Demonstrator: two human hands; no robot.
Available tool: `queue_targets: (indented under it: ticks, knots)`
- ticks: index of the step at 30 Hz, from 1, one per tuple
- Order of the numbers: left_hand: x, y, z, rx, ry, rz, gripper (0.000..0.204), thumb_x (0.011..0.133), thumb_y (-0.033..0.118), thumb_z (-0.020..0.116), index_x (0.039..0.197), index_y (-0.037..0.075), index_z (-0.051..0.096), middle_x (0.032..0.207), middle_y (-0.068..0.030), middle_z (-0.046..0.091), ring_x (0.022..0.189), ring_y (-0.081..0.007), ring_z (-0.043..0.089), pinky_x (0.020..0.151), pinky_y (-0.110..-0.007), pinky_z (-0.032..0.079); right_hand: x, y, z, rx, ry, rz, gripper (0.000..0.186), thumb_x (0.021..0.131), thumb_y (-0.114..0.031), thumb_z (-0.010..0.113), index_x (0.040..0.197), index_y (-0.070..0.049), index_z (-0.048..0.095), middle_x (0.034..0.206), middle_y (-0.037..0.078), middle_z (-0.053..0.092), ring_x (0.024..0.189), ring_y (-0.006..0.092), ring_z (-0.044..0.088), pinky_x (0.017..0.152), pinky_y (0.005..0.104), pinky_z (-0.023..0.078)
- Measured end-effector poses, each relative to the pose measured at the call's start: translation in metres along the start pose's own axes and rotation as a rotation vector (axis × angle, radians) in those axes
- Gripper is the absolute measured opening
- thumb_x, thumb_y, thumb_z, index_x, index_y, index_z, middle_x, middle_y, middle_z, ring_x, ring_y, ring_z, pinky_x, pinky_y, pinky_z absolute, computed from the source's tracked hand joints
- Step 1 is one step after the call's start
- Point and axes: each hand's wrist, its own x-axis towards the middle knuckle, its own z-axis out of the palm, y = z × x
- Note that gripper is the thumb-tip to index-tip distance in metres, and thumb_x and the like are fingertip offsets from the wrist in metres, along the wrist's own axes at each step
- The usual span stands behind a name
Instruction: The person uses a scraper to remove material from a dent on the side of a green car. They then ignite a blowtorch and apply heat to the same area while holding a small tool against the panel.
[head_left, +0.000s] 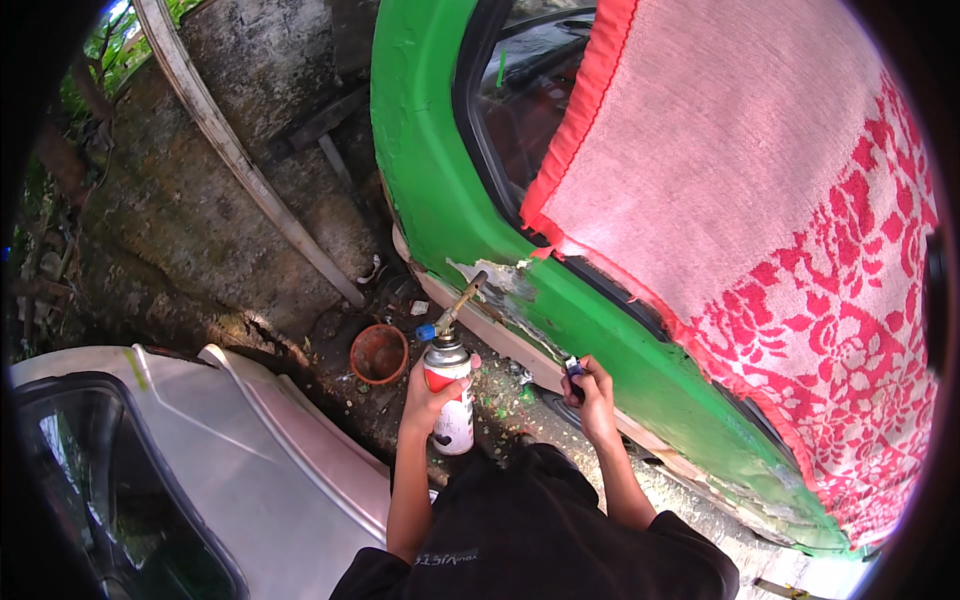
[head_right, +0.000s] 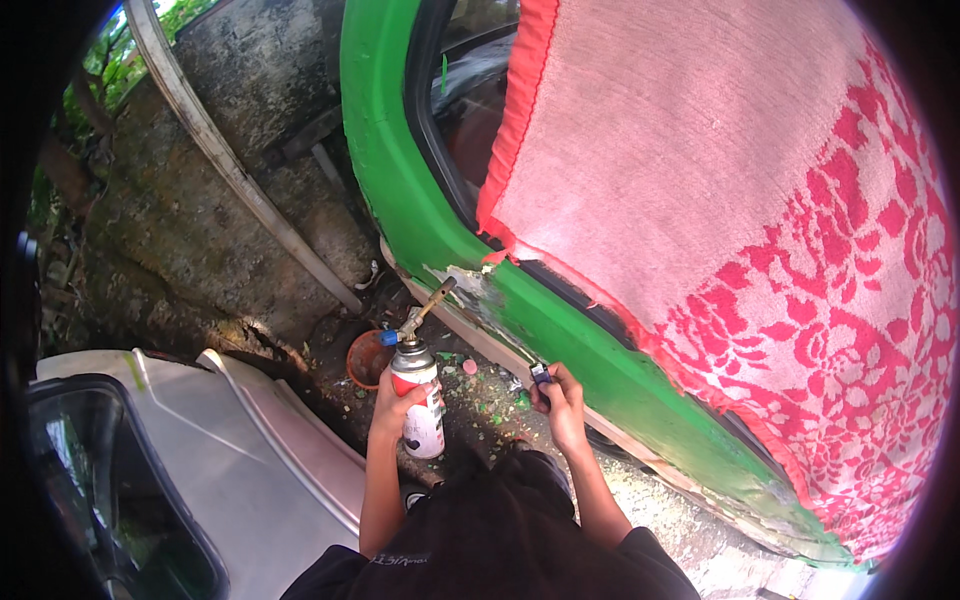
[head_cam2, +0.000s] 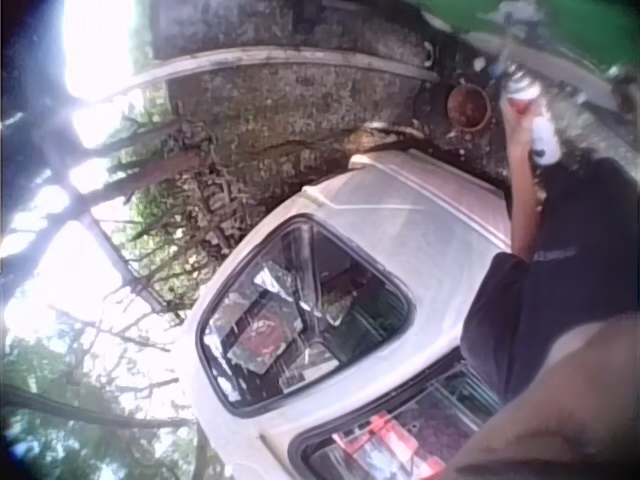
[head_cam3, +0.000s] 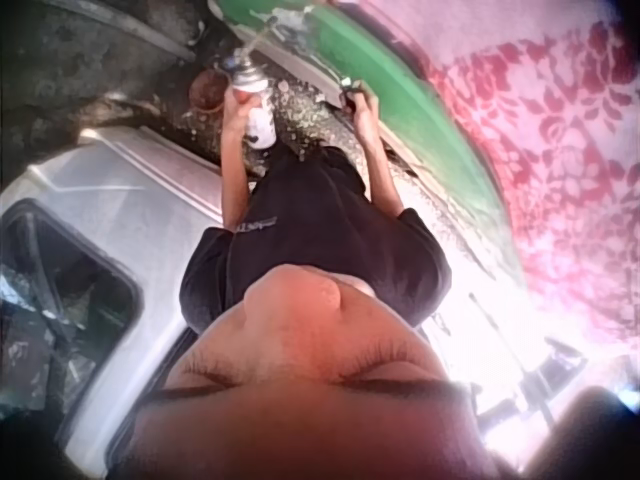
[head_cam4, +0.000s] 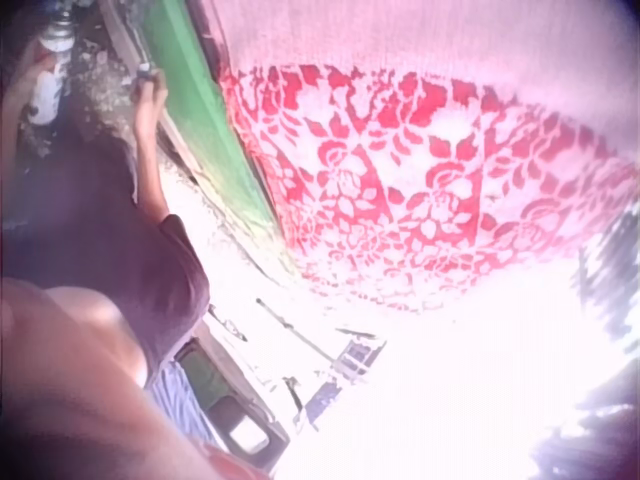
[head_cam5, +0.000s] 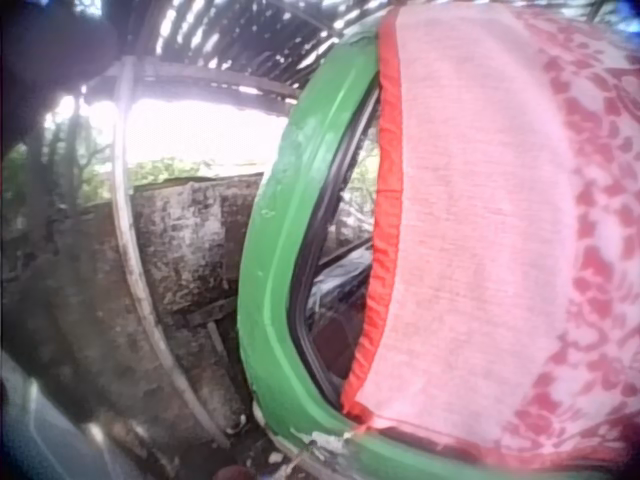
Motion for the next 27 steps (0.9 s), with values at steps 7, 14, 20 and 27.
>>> queue_targets:
  ticks: [7,14,20,27]
  knots:
    - [0.0,-0.017,-0.013,-0.032,0.092,-0.081,0.044,0.079,0.006,0.078,0.116,0.003,0.054,0.093,-0.0078,0.064,0.07,-0.0186,0.067,0.062,-0.035,0.059,0.0,0.002,0.0,0.034,-0.009,0.004,0.008,0.088,-0.007,0.046,0.095,-0.004,0.048,0.069,0.004,0.052,0.058,0.0074,0.038,0.052,0.0244,0.029]
    - [0.013,-0.027,-0.02,0.025,0.097,-0.03,0.042,0.079,0.009,0.076,0.114,0.002,0.054,0.088,-0.0109,0.065,0.067,-0.0209,0.068,0.059,-0.036,0.058,0.001,-0.001,0.006,0.008,-0.024,0.002,0.007,0.088,-0.007,0.045,0.094,-0.004,0.049,0.069,0.004,0.052,0.057,0.0071,0.037,0.052,0.0242,0.028]
    - [0.004,-0.016,-0.007,-0.036,0.044,-0.081,0.045,0.079,0.003,0.075,0.12,0.003,0.056,0.103,-0.0066,0.067,0.082,-0.0149,0.066,0.067,-0.033,0.058,0.002,0.0,0.008,0.03,-0.028,-0.004,0.007,0.089,-0.006,0.045,0.093,-0.004,0.049,0.069,0.004,0.051,0.057,0.0072,0.038,0.052,0.0244,0.029]
    - [0.005,-0.025,-0.019,-0.053,0.064,-0.088,0.044,0.079,0.003,0.075,0.119,0.002,0.056,0.104,-0.0076,0.067,0.081,-0.0152,0.066,0.066,-0.033,0.058,0.001,-0.003,0.01,0.014,-0.015,0.014,0.008,0.089,-0.006,0.045,0.094,-0.003,0.05,0.07,0.004,0.051,0.058,0.007,0.038,0.052,0.0235,0.029]
